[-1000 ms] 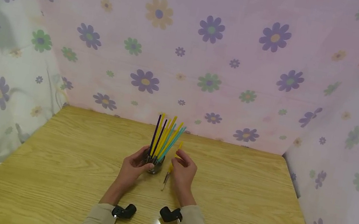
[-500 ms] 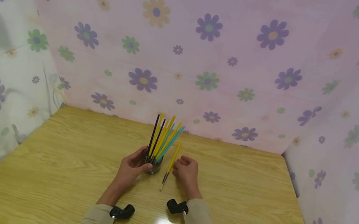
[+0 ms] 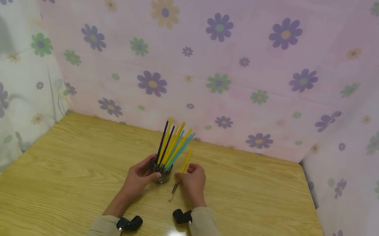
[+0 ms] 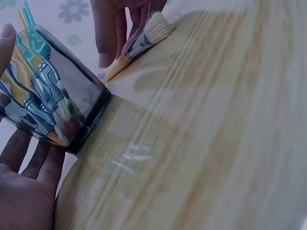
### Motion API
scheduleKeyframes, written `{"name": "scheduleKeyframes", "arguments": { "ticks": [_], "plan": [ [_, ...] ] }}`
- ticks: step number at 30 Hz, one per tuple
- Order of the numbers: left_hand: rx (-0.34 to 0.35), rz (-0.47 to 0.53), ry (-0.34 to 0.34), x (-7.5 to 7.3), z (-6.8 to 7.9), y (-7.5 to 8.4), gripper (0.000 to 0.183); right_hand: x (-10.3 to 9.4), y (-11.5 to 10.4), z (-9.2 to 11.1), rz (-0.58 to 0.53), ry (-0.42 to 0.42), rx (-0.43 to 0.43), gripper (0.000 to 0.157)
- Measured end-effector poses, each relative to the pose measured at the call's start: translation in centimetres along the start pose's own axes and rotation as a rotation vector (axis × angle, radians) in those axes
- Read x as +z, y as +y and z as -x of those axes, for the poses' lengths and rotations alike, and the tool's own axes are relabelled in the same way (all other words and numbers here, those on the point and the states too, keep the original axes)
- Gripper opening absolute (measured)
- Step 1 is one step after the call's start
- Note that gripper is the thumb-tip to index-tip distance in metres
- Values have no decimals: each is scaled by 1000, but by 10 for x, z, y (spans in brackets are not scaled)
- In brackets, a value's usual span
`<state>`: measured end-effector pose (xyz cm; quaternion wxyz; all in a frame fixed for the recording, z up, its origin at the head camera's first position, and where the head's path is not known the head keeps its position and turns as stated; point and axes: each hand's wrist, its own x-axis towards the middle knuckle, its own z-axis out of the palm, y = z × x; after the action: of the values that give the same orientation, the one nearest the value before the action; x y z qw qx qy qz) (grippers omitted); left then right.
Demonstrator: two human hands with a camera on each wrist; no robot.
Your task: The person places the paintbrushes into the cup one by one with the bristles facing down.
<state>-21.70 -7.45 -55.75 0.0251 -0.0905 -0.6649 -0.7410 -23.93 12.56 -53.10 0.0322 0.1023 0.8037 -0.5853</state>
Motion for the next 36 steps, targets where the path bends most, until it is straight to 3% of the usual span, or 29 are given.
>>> {"name": "scheduleKeyframes", "arguments": {
  "ticks": [5, 11, 19, 29, 36],
  "plan": [
    [-15, 14, 6, 0, 0, 0, 66, 4, 2, 2, 97, 26, -44, 61],
    [-21, 22, 0, 1, 1, -2, 66, 3, 5, 4, 128, 28, -98, 67],
    [-17, 21, -2, 1, 0, -2, 66, -6, 13, 4, 5, -30, -80, 64],
    [-30, 26, 7, 1, -1, 4, 66, -8, 10, 1, -66, -3, -21, 55],
    [-38, 44, 8, 1, -1, 1, 67, -16, 8, 0, -132, -50, 10, 47]
  ]
}}
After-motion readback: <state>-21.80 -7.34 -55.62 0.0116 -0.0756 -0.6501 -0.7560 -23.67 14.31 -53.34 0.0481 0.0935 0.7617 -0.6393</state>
